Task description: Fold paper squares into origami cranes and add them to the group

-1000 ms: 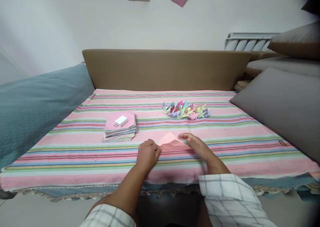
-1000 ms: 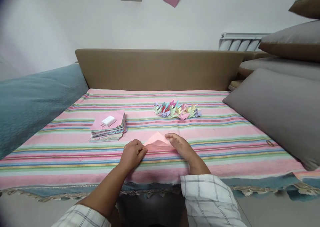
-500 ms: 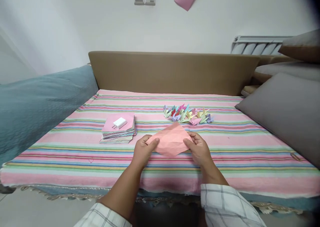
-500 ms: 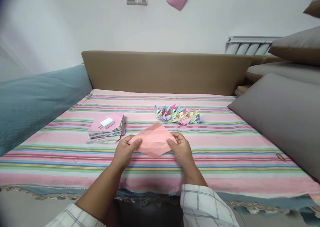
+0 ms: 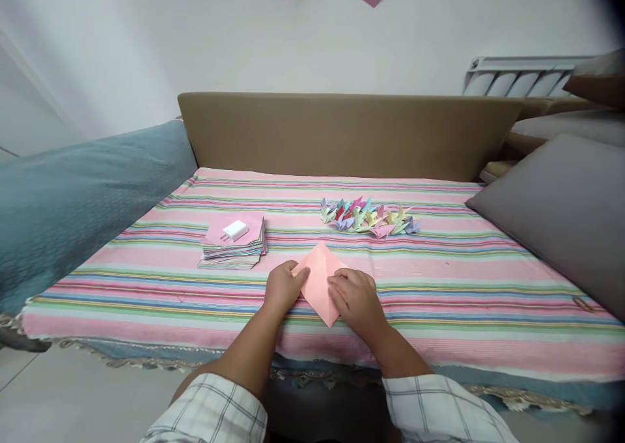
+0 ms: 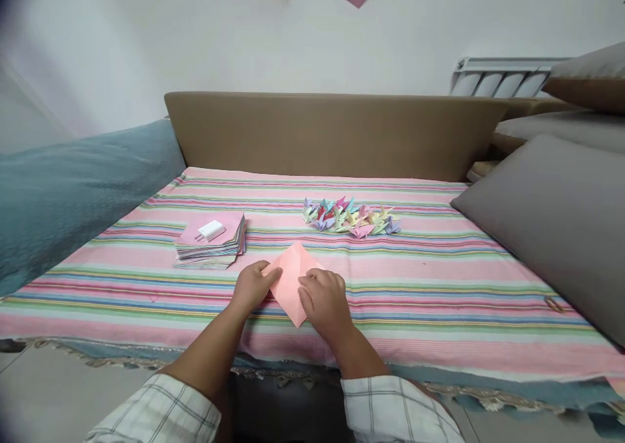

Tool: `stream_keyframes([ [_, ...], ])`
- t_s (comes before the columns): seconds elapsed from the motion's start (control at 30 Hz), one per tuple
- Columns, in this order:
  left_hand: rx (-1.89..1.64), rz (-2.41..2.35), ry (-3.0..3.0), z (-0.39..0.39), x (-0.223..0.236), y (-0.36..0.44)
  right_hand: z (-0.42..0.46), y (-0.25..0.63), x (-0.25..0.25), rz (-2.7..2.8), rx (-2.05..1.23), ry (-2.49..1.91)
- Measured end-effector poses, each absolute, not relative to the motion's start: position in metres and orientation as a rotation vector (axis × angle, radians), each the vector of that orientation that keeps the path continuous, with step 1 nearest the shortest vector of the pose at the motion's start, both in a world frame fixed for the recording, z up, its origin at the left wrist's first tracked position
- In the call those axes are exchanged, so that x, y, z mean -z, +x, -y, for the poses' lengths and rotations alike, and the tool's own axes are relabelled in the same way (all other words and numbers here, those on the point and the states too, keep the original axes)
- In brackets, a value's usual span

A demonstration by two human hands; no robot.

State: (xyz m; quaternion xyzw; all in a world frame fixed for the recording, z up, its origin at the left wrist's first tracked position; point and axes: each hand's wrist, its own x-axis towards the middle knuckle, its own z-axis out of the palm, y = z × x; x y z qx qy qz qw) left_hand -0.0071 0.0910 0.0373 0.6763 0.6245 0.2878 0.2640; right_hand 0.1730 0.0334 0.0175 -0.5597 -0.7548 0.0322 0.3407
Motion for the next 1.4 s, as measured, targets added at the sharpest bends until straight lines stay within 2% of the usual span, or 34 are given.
stream_keyframes([
  [0.23,-0.657,-1.579,1.995,-0.086,-0.041,-0.015,-0.034,0.165,-0.005,2.055,-0.167,-1.608],
  [0.5,-0.375,-1.806,2.101,-0.077,-0.044,-0.009,-0.037,0.165,0.001,2.055,-0.169,-1.653],
  [0.7,-0.466,-1.854,2.092,-0.073,-0.037,-0.003,-0.035,0.164,-0.001,2.053,-0.163,-1.679],
  [1.4,-0.569,-1.541,2.293,-0.058,-0.031,-0.008,-0.036,0.162,-0.008,2.060,-0.116,-1.714],
])
